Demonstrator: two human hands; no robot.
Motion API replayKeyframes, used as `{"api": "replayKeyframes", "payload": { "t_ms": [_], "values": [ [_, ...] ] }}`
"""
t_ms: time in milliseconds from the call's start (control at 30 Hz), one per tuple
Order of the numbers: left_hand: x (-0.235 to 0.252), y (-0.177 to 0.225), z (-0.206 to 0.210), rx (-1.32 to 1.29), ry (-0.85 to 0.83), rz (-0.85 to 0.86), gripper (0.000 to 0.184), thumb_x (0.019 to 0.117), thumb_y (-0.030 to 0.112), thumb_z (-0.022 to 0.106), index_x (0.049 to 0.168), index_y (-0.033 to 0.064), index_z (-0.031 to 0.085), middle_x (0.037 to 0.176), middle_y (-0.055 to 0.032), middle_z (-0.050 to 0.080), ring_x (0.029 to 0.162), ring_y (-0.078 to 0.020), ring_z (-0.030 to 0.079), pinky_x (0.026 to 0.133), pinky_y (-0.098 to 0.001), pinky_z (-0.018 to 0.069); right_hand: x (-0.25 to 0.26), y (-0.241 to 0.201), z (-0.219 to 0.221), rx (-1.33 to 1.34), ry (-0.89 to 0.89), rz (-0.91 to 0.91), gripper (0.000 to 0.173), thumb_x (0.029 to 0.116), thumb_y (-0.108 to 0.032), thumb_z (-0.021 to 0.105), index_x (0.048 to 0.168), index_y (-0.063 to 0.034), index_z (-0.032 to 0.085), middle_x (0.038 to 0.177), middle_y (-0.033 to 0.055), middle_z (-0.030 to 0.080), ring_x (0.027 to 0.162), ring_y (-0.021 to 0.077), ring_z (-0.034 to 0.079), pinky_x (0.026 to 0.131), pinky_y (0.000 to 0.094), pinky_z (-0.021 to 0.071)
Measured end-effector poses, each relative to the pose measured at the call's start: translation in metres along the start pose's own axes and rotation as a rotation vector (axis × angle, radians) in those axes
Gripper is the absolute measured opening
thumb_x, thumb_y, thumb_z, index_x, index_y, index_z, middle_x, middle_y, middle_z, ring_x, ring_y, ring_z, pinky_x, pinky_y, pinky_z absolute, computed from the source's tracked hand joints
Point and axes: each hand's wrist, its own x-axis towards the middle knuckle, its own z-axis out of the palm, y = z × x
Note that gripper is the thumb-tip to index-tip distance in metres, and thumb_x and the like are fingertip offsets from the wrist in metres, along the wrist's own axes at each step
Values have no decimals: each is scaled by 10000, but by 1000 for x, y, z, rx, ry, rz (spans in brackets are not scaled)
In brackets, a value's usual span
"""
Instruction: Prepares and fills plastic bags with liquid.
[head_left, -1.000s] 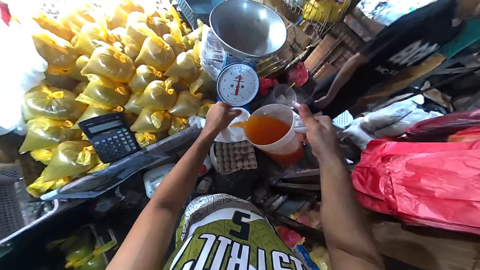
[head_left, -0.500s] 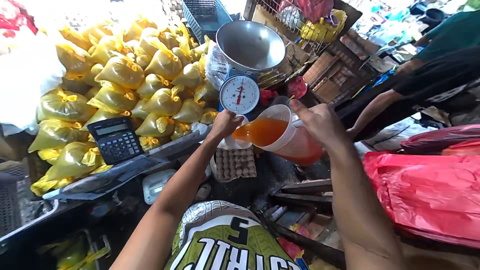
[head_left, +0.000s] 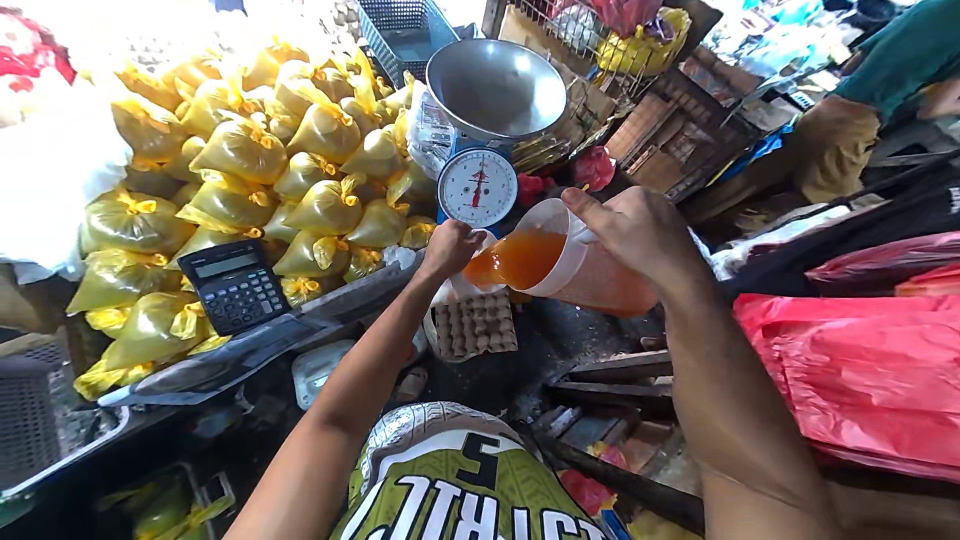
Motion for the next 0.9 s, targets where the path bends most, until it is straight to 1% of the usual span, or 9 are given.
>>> {"api": "replayKeyframes", "payload": {
  "t_ms": [133,333,500,600,700,767,800,833,900],
  "values": [
    [-1,1,1,-15,-14,-4,453,1004,423,624,732,61,642,687,-98,605,671,-267,611,638,-533,495,-4,9,3,39,17,20,847,926,-845,334,569,-85,449,558,125,503,553,320,566,507,569,417],
    [2,-4,3,-13,-33,22,449,1005,412,625,728,59,637,685,-91,602,670,-258,608,641,-524,495,-21,33,33,325,36,115,832,904,-853,388,586,-92,503,530,98,493,474,263,518,467,524,429],
    [8,-8,8,-31,-43,27,475,1002,420,628,683,69,607,639,-75,558,615,-242,564,597,-503,468,-47,39,55,480,73,231,812,884,-869,401,584,-121,507,498,73,464,395,204,438,384,413,368],
    [10,2,2,-53,-51,59,470,1003,410,636,682,68,602,631,-66,545,600,-226,545,586,-482,456,-56,45,62,625,174,268,765,893,-834,459,580,-139,525,505,31,491,422,168,470,424,390,415],
    [15,36,-25,-34,-66,173,428,1005,380,637,719,62,633,648,-68,563,618,-219,556,600,-474,467,-72,51,63,1059,408,320,529,991,-609,560,705,-169,624,538,-37,550,418,72,475,409,252,425],
    [24,71,-58,-8,-25,320,386,998,359,656,771,47,663,685,-74,596,642,-208,579,625,-464,496,-80,59,67,1349,551,387,447,1053,-535,480,818,-180,616,547,-43,533,404,55,463,387,223,418],
    [31,91,-77,13,34,400,358,989,362,668,811,53,696,729,-70,644,682,-188,617,661,-450,523,-82,63,71,1461,589,402,468,1066,-549,425,842,-185,614,547,-43,509,406,62,450,388,231,412],
    [40,113,-98,52,89,432,323,986,377,672,900,74,739,838,-65,709,793,-172,676,768,-447,565,-81,66,77,1549,621,415,514,1074,-561,369,823,-181,607,532,-39,492,399,69,435,384,242,401],
    [62,160,-140,93,208,462,305,993,385,657,974,96,755,928,-47,731,886,-142,688,858,-414,561,-76,65,89,1647,675,431,568,1090,-550,308,770,-168,579,503,-33,477,383,76,425,372,256,396]
  ]
}}
